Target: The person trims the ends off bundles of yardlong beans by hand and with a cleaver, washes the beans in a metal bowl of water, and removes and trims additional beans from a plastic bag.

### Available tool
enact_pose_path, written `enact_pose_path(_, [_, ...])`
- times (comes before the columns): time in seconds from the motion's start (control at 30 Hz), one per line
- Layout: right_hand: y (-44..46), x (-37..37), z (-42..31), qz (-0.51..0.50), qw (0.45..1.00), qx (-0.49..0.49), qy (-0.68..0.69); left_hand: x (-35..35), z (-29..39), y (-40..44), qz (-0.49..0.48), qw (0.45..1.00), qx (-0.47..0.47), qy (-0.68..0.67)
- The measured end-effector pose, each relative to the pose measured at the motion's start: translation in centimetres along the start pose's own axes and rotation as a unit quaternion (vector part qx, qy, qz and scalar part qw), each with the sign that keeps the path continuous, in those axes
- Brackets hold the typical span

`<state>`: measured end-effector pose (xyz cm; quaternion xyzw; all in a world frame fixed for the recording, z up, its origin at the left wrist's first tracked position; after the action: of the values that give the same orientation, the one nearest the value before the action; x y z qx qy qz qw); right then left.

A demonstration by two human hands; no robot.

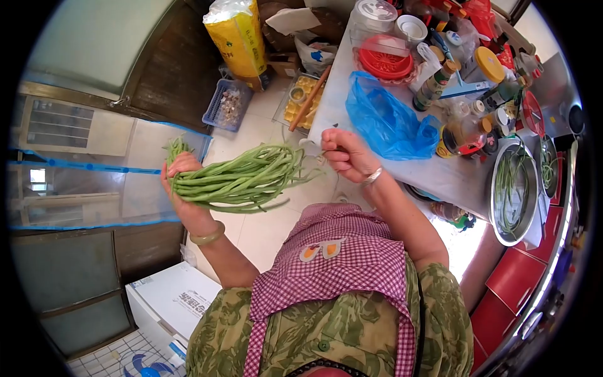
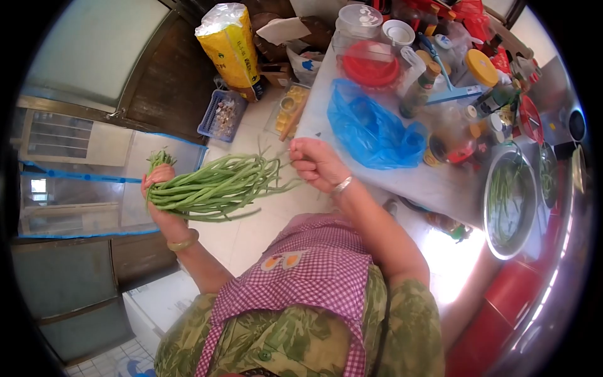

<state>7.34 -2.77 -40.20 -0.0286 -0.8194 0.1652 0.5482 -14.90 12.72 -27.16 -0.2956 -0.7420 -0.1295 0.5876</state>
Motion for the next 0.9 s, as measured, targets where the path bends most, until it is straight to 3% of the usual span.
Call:
enact_pose_path(0.1, [-1.5,0.8,-1.6,-0.009,0.996,-0.033,-0.087,1.3,0.3,-0.4,-0.026,0.999,-0.018,0.014])
enact_pose_path(0.37, [1.0,-1.8,2.6,0.029,0.983,0.025,-0.178,3.1,-1.7,-0.9,-0.081,0.996,-0.028,0.03])
enact_pose_path(0.57, [0.2,0.0,3.0,0.002,0.963,0.132,-0.235,3.3,-2.1,-0.7,-0.116,0.991,-0.047,0.05])
enact_pose_path(0.67, [0.4,0.8,3.6,0.038,0.978,0.008,-0.203,3.4,-2.7,-0.6,-0.124,0.989,-0.052,0.057])
enact_pose_path(0.8, [-0.9,3.6,3.1,0.032,0.916,0.016,-0.399,3.5,-3.2,-0.7,-0.122,0.988,-0.044,0.081])
enact_pose_path(0.9, [-0.7,4.0,4.4,0.021,0.891,0.023,-0.452,3.3,-3.3,-0.6,-0.124,0.988,-0.052,0.074])
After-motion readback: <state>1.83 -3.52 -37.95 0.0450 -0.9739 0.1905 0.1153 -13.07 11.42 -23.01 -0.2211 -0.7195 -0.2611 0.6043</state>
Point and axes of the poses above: each hand's wrist, its own y-axis towards the middle knuckle, its own x-axis out of the palm, z = x × y, the point moved 6 cm from there along y, towards the middle knuckle, and after that the axes turned 10 degrees about x, right-handed, at the moved point
